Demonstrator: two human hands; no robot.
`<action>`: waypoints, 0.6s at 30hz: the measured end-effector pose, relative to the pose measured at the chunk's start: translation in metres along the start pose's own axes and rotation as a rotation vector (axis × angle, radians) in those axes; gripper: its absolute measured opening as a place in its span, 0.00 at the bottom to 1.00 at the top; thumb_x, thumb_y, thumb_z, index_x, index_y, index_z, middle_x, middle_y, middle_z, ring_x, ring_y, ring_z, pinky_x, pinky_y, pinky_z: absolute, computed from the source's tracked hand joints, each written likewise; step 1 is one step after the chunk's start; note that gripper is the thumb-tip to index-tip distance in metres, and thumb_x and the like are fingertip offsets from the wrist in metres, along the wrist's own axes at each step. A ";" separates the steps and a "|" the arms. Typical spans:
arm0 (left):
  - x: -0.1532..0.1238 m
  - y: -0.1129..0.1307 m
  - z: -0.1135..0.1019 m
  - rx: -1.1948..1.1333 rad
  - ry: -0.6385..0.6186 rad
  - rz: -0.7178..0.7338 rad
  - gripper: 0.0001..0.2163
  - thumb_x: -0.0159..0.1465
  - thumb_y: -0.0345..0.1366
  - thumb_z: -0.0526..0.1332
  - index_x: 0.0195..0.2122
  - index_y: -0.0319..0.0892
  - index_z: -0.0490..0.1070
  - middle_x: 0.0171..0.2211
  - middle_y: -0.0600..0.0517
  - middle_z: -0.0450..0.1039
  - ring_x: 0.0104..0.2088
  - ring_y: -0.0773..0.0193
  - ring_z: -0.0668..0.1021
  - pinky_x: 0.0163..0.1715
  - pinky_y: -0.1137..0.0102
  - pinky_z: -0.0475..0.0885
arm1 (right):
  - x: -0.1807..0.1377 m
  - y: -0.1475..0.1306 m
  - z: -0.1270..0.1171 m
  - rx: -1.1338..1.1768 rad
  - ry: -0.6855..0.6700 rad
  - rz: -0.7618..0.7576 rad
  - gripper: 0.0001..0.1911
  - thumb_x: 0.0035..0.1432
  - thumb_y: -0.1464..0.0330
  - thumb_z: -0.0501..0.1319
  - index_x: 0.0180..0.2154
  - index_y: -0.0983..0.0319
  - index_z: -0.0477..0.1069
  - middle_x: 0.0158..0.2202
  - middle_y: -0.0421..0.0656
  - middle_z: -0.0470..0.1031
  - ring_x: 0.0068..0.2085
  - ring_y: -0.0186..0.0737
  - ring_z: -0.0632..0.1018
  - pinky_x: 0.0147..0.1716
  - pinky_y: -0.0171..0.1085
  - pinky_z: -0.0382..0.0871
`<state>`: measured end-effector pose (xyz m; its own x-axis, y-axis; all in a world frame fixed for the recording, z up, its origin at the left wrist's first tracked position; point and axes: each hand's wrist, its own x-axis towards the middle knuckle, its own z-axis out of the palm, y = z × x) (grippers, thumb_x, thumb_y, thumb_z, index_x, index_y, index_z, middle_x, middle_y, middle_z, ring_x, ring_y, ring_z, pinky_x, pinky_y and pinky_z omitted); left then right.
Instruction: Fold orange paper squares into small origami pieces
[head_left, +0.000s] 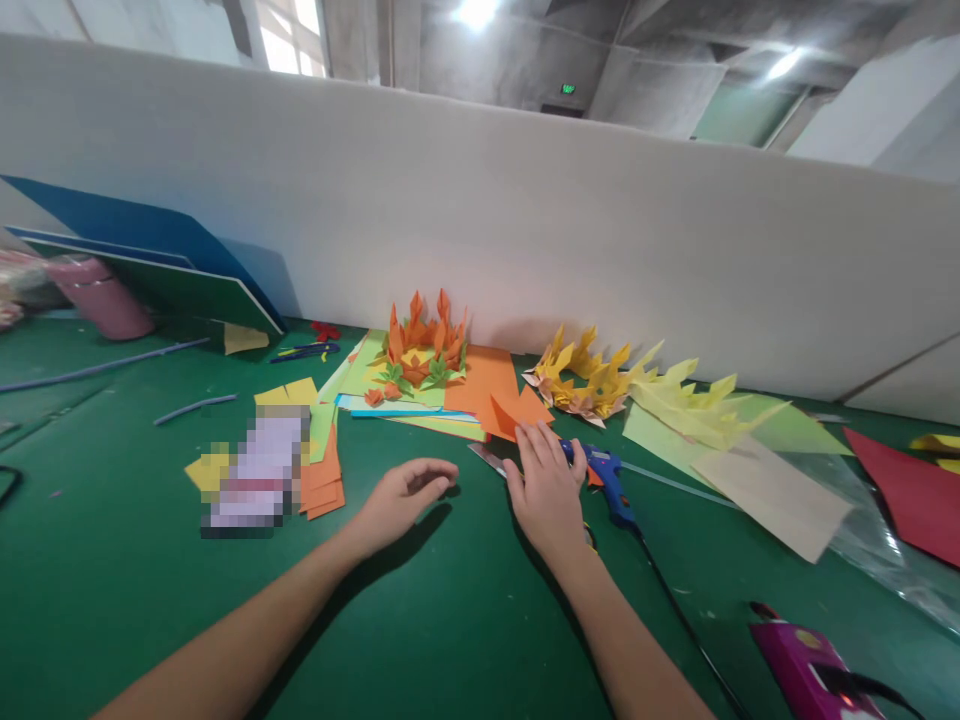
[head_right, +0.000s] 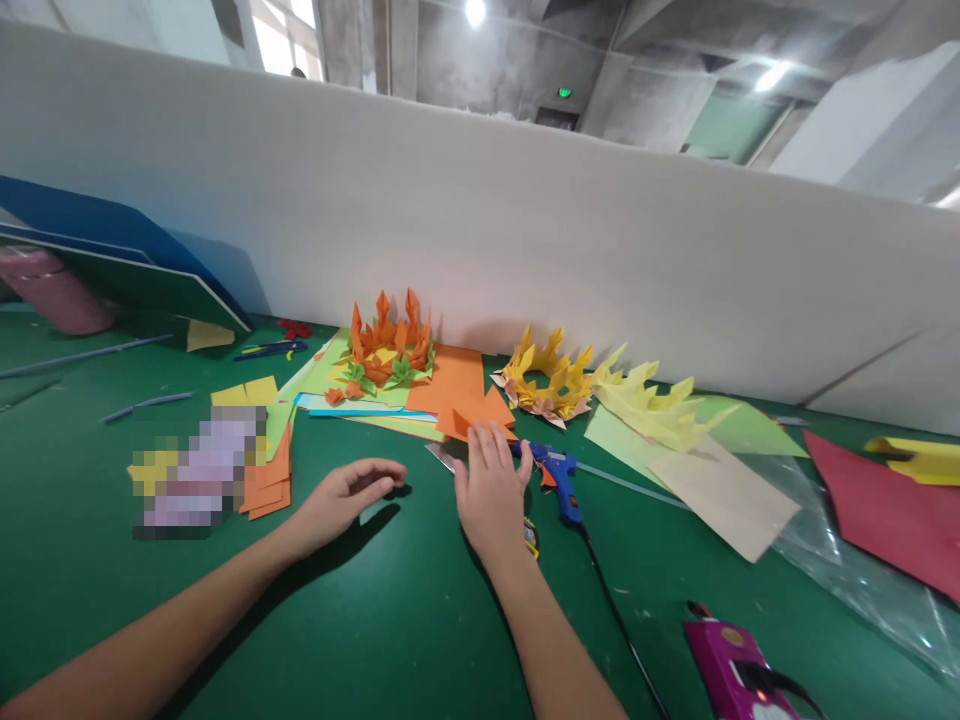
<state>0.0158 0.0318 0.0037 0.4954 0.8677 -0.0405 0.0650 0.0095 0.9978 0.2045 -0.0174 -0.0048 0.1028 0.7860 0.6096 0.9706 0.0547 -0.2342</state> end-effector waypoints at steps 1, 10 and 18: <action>-0.001 0.002 0.000 -0.112 0.021 -0.037 0.11 0.54 0.36 0.64 0.38 0.41 0.73 0.39 0.46 0.76 0.39 0.60 0.78 0.42 0.65 0.70 | -0.002 -0.004 -0.003 0.059 0.017 -0.043 0.18 0.62 0.70 0.48 0.52 0.65 0.65 0.53 0.52 0.70 0.56 0.51 0.65 0.55 0.58 0.47; -0.007 0.016 -0.011 -0.605 0.120 -0.237 0.21 0.49 0.28 0.65 0.45 0.42 0.67 0.41 0.46 0.77 0.39 0.58 0.78 0.41 0.66 0.70 | -0.023 -0.050 -0.005 0.701 -0.177 -0.265 0.20 0.59 0.74 0.51 0.53 0.60 0.64 0.46 0.50 0.68 0.49 0.42 0.70 0.48 0.41 0.68; -0.005 0.014 -0.008 -0.501 0.128 -0.197 0.19 0.45 0.35 0.70 0.38 0.40 0.69 0.32 0.51 0.79 0.29 0.62 0.79 0.31 0.70 0.71 | -0.019 -0.033 0.001 0.692 -0.099 -0.051 0.12 0.60 0.70 0.51 0.44 0.61 0.67 0.40 0.47 0.72 0.42 0.41 0.75 0.41 0.39 0.70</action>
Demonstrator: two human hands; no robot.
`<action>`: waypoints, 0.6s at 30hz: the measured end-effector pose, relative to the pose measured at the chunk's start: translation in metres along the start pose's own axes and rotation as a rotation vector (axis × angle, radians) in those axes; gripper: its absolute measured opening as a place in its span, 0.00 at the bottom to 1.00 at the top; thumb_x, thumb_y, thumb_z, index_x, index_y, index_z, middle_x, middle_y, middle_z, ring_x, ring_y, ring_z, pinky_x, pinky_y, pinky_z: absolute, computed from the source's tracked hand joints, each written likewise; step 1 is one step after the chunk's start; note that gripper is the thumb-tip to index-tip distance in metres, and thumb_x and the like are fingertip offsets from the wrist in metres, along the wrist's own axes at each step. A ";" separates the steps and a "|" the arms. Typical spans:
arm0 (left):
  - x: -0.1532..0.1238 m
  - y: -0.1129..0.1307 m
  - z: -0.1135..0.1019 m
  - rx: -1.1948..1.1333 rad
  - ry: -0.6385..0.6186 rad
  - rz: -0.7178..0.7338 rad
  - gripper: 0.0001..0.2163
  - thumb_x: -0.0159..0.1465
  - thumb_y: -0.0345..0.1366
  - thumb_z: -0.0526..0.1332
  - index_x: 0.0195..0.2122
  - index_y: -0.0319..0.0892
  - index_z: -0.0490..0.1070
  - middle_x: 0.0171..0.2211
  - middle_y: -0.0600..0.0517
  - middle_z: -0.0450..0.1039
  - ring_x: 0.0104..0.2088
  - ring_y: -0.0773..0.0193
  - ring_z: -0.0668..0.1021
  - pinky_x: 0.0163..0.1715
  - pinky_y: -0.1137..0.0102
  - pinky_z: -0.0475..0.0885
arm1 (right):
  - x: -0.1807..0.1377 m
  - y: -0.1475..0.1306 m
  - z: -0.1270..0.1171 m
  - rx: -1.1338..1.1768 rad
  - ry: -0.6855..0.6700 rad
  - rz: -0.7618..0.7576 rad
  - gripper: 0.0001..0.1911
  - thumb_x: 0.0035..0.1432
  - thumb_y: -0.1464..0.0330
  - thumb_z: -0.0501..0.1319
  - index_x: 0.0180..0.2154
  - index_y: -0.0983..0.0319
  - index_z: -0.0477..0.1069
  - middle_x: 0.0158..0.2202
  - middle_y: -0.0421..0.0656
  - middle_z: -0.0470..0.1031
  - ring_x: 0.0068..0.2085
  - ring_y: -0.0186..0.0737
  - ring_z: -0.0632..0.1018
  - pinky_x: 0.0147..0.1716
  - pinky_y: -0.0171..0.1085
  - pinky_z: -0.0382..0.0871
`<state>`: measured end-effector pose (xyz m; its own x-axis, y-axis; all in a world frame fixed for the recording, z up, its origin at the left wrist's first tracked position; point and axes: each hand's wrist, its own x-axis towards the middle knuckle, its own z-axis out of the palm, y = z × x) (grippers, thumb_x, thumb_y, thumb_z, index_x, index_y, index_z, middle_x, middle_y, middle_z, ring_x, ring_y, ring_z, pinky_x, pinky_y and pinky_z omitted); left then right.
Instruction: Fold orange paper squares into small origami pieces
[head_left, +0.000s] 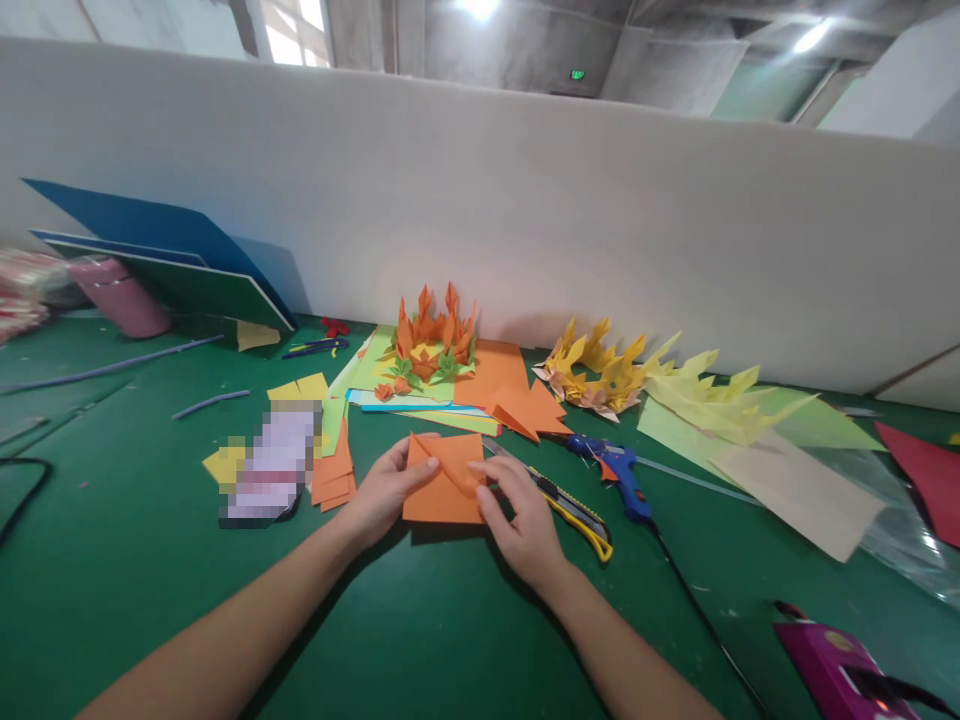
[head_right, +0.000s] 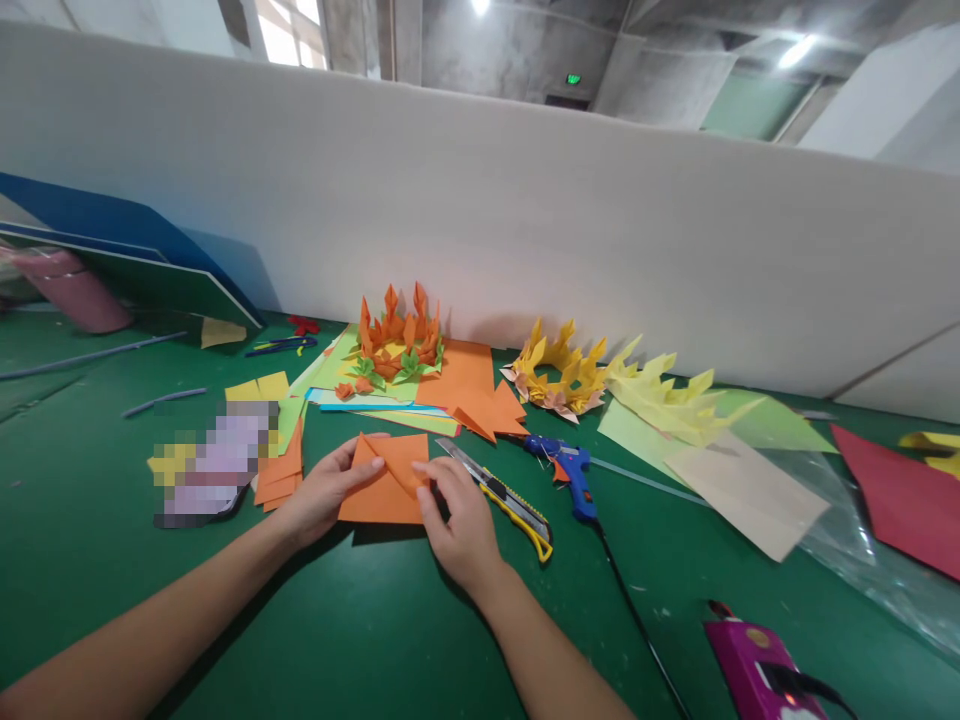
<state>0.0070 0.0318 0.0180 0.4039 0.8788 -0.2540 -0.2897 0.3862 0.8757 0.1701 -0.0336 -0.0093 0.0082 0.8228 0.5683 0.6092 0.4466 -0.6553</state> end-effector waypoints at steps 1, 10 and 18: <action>0.000 0.000 0.000 0.007 -0.006 0.004 0.19 0.45 0.36 0.70 0.37 0.40 0.69 0.32 0.51 0.79 0.29 0.62 0.79 0.31 0.70 0.71 | 0.000 0.001 -0.001 0.012 0.025 0.035 0.10 0.59 0.70 0.50 0.42 0.61 0.67 0.38 0.46 0.73 0.39 0.40 0.76 0.38 0.38 0.71; 0.000 0.001 -0.003 0.024 -0.041 -0.042 0.17 0.45 0.37 0.70 0.34 0.38 0.71 0.32 0.47 0.80 0.32 0.58 0.80 0.30 0.70 0.72 | 0.024 0.028 -0.055 -0.444 0.187 0.209 0.09 0.53 0.72 0.49 0.33 0.61 0.66 0.32 0.47 0.75 0.36 0.45 0.75 0.37 0.41 0.67; 0.000 0.001 -0.004 0.000 -0.045 -0.051 0.16 0.45 0.37 0.70 0.34 0.38 0.71 0.30 0.48 0.79 0.28 0.61 0.80 0.29 0.70 0.72 | 0.086 0.090 -0.091 -0.423 -0.093 0.601 0.19 0.60 0.61 0.51 0.49 0.65 0.62 0.44 0.53 0.74 0.45 0.47 0.75 0.43 0.42 0.66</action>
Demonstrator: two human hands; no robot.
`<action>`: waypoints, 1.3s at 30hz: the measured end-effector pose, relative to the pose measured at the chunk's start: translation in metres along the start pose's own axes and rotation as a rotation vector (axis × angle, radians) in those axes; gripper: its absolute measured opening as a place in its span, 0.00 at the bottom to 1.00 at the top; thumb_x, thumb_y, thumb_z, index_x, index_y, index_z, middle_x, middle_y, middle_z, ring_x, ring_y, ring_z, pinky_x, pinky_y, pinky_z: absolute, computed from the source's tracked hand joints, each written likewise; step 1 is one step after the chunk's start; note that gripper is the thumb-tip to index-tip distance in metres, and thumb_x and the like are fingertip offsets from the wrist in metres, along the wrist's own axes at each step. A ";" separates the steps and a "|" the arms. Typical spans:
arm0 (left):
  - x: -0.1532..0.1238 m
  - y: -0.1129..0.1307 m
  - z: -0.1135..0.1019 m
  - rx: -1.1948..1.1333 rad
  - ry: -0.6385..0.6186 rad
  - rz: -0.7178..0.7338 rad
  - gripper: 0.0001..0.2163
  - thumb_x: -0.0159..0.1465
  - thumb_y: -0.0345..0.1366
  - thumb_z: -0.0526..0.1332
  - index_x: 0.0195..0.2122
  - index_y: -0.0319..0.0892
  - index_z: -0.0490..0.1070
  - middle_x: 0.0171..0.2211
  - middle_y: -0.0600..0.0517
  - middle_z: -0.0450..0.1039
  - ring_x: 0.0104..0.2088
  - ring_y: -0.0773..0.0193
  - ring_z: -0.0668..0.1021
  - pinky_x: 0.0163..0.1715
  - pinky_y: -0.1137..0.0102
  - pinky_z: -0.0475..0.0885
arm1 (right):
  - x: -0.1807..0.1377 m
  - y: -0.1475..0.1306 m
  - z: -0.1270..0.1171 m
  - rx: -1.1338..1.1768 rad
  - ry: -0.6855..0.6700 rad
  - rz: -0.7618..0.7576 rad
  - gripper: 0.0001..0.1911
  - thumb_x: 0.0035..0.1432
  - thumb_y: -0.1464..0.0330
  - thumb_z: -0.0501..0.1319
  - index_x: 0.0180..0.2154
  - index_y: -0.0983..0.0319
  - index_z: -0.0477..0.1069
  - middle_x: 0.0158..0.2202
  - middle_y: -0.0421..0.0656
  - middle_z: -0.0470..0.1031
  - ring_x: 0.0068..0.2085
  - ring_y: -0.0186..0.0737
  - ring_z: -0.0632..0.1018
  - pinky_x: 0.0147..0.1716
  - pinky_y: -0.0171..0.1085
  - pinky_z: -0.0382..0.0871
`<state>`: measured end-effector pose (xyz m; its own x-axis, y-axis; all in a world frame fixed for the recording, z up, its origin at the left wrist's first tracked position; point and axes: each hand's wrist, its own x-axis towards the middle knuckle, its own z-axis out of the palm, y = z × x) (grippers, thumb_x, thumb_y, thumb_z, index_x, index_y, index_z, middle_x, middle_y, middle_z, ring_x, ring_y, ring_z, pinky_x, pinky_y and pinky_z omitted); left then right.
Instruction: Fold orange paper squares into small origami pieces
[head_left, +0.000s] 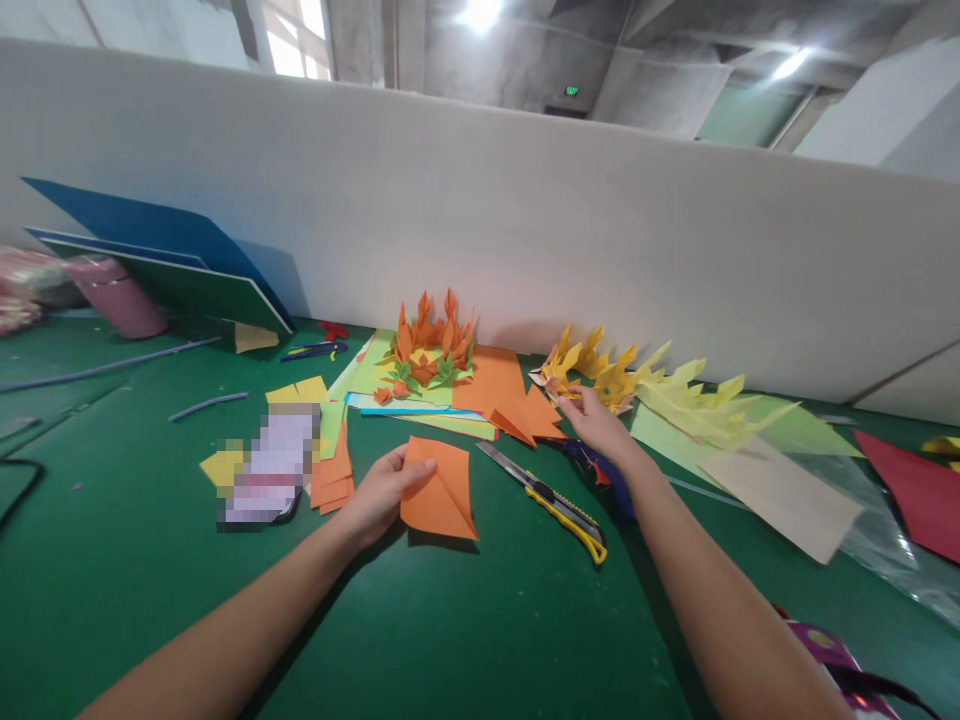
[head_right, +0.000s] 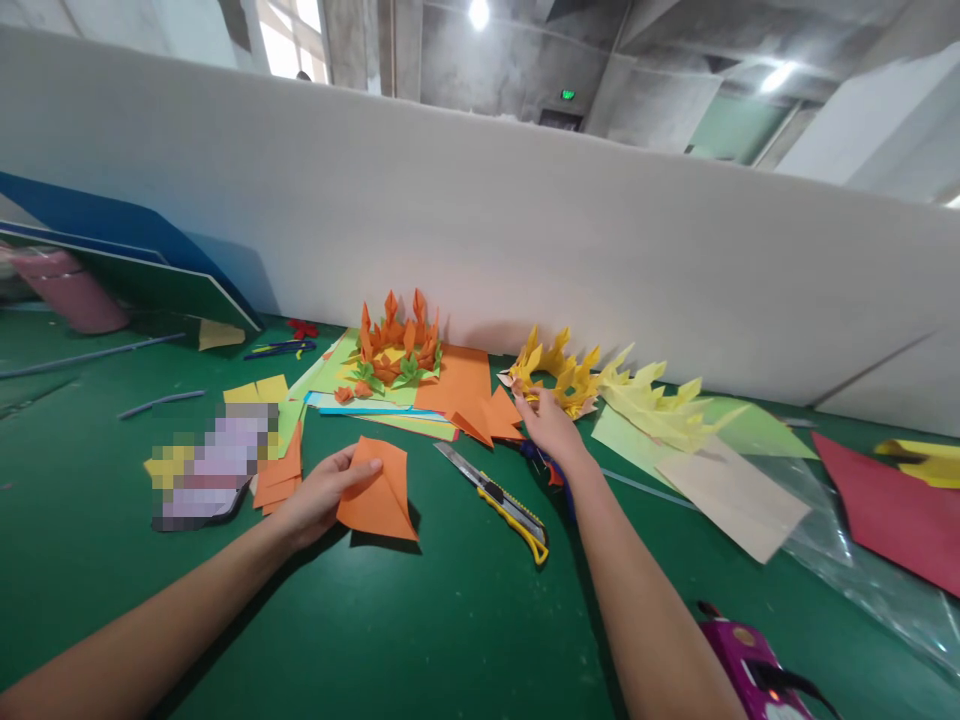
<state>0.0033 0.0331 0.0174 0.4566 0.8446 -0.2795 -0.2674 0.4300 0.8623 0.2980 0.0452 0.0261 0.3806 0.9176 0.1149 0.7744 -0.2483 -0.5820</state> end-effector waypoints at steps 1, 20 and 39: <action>0.000 0.000 0.000 0.000 0.002 -0.006 0.16 0.45 0.37 0.70 0.34 0.38 0.71 0.30 0.48 0.79 0.28 0.61 0.79 0.29 0.70 0.72 | 0.007 -0.001 0.002 -0.005 -0.021 -0.009 0.21 0.57 0.59 0.55 0.49 0.64 0.62 0.43 0.52 0.75 0.43 0.47 0.76 0.42 0.42 0.66; -0.001 0.000 0.000 0.010 -0.016 -0.006 0.17 0.45 0.37 0.70 0.35 0.38 0.71 0.32 0.47 0.80 0.32 0.57 0.80 0.31 0.69 0.72 | 0.003 -0.044 0.007 -0.057 -0.012 -0.099 0.22 0.54 0.76 0.54 0.52 0.65 0.60 0.45 0.53 0.73 0.43 0.48 0.76 0.41 0.42 0.66; 0.000 0.001 0.001 0.022 -0.010 -0.013 0.16 0.45 0.37 0.70 0.35 0.39 0.71 0.30 0.49 0.80 0.31 0.58 0.80 0.30 0.69 0.72 | -0.080 0.038 -0.016 -0.229 0.055 0.133 0.18 0.43 0.62 0.62 0.26 0.56 0.50 0.25 0.36 0.64 0.24 0.39 0.68 0.22 0.34 0.57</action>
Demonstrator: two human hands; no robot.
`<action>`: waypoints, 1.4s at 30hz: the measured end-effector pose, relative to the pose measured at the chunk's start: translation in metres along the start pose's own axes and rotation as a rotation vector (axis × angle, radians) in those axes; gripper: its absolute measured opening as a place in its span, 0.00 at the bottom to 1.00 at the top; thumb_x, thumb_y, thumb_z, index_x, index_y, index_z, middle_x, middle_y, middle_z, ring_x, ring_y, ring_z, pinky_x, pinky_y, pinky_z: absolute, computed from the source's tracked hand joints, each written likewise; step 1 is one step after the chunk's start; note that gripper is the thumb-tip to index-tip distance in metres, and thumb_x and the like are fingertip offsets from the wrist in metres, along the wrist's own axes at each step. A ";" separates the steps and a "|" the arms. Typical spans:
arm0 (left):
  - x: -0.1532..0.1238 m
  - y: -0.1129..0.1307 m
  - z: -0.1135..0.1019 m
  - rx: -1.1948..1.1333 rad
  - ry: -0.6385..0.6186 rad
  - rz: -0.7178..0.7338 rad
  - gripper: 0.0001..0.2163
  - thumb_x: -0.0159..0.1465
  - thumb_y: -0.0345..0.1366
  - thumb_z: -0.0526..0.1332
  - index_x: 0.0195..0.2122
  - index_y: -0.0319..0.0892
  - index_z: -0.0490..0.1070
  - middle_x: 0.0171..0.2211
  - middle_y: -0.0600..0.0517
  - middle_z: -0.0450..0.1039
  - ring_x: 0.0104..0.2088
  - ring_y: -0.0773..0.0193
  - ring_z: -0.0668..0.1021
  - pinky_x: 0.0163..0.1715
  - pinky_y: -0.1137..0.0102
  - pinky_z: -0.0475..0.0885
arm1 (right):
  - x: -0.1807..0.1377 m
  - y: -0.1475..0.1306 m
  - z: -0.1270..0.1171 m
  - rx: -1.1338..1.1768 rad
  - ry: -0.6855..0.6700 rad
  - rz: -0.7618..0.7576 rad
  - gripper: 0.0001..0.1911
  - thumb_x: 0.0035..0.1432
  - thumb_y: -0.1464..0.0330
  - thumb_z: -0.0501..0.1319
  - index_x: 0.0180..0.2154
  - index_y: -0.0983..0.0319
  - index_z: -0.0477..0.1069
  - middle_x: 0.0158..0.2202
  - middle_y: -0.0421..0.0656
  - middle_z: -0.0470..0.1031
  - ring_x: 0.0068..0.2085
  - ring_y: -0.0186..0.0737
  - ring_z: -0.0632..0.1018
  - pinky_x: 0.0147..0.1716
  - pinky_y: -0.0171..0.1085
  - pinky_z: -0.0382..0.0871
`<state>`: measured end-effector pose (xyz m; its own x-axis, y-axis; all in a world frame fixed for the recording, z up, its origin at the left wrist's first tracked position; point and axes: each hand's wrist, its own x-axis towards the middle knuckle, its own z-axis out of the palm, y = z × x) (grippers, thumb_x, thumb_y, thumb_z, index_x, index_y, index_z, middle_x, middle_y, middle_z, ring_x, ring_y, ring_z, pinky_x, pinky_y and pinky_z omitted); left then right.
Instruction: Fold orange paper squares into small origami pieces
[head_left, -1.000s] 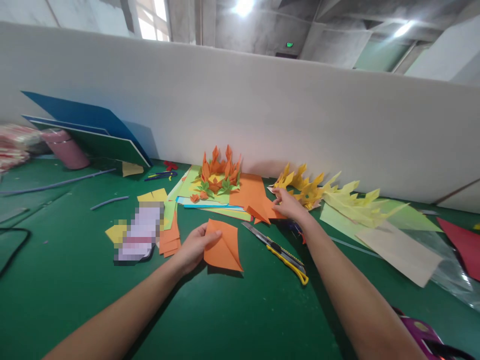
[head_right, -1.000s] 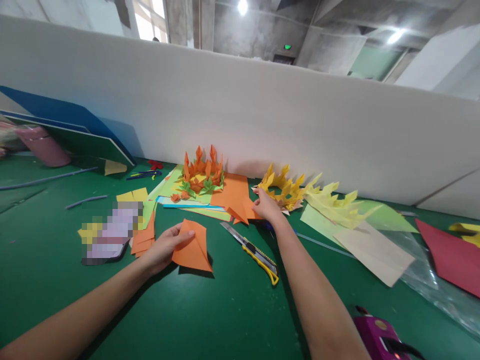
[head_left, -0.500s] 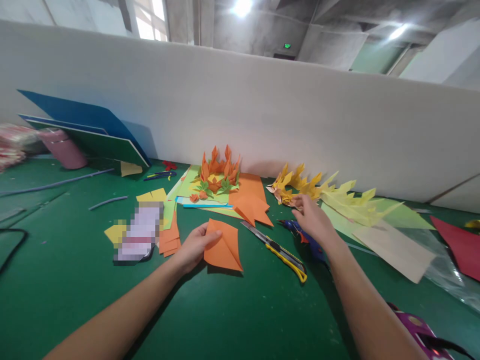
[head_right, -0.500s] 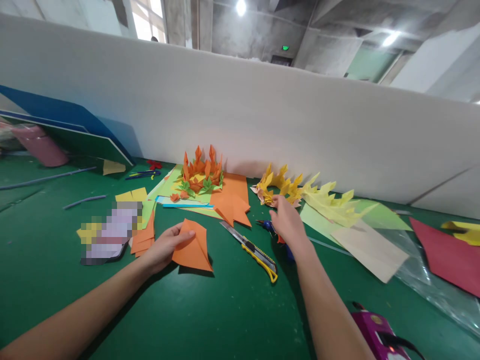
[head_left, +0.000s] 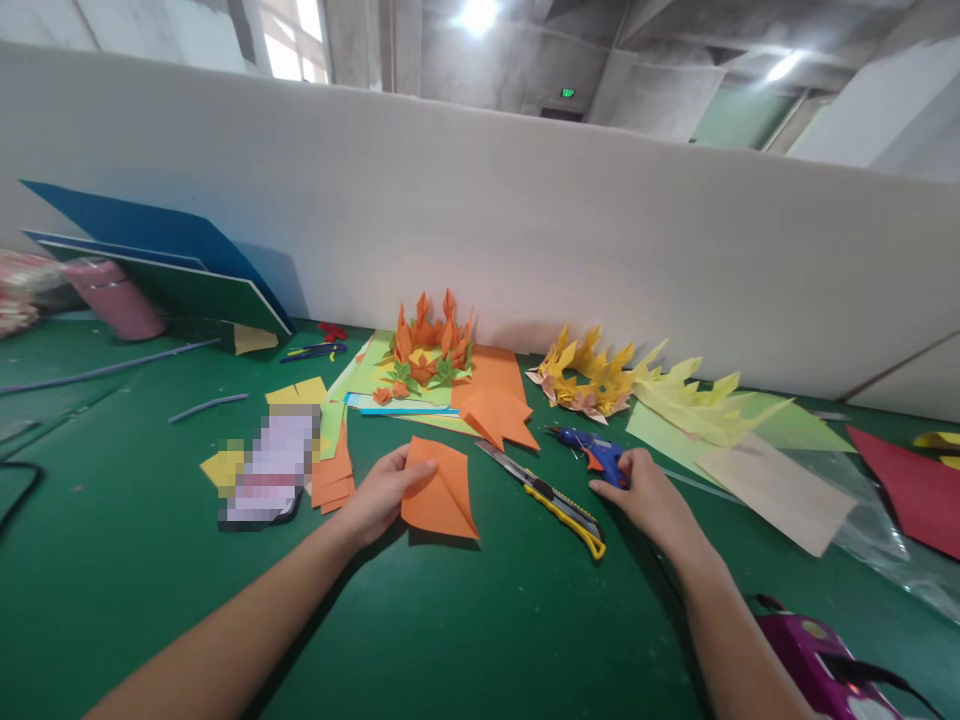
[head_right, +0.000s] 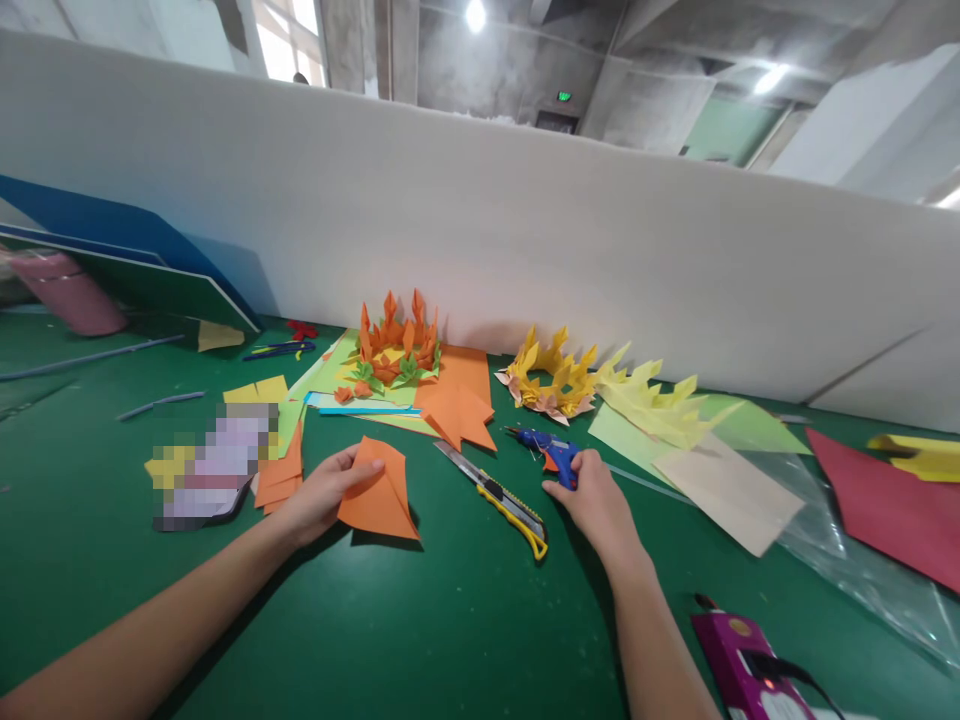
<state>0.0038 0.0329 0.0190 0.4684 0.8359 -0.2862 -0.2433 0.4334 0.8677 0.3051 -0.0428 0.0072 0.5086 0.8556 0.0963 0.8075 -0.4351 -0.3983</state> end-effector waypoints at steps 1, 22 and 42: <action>0.000 0.000 0.000 0.000 -0.002 0.002 0.17 0.45 0.37 0.70 0.34 0.39 0.71 0.30 0.49 0.80 0.30 0.58 0.80 0.30 0.70 0.72 | 0.002 -0.001 0.000 -0.008 0.040 0.001 0.19 0.43 0.62 0.63 0.26 0.56 0.50 0.25 0.37 0.64 0.25 0.39 0.69 0.23 0.34 0.57; -0.010 -0.009 0.013 0.207 -0.004 -0.029 0.16 0.42 0.40 0.71 0.30 0.38 0.72 0.29 0.51 0.78 0.28 0.62 0.78 0.29 0.70 0.71 | -0.076 -0.085 0.040 0.459 -0.244 -0.968 0.23 0.54 0.79 0.54 0.50 0.57 0.69 0.36 0.42 0.78 0.32 0.38 0.74 0.30 0.33 0.66; -0.016 -0.018 0.020 0.777 -0.063 0.503 0.08 0.58 0.35 0.55 0.31 0.42 0.74 0.33 0.50 0.77 0.36 0.63 0.76 0.40 0.69 0.68 | -0.068 -0.089 0.042 0.512 0.241 -0.783 0.11 0.54 0.63 0.62 0.22 0.60 0.71 0.42 0.46 0.73 0.46 0.47 0.70 0.45 0.46 0.60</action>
<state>0.0175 0.0053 0.0159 0.5132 0.8345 0.2004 0.1966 -0.3416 0.9191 0.1860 -0.0506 -0.0026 -0.0253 0.7459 0.6656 0.7444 0.4585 -0.4855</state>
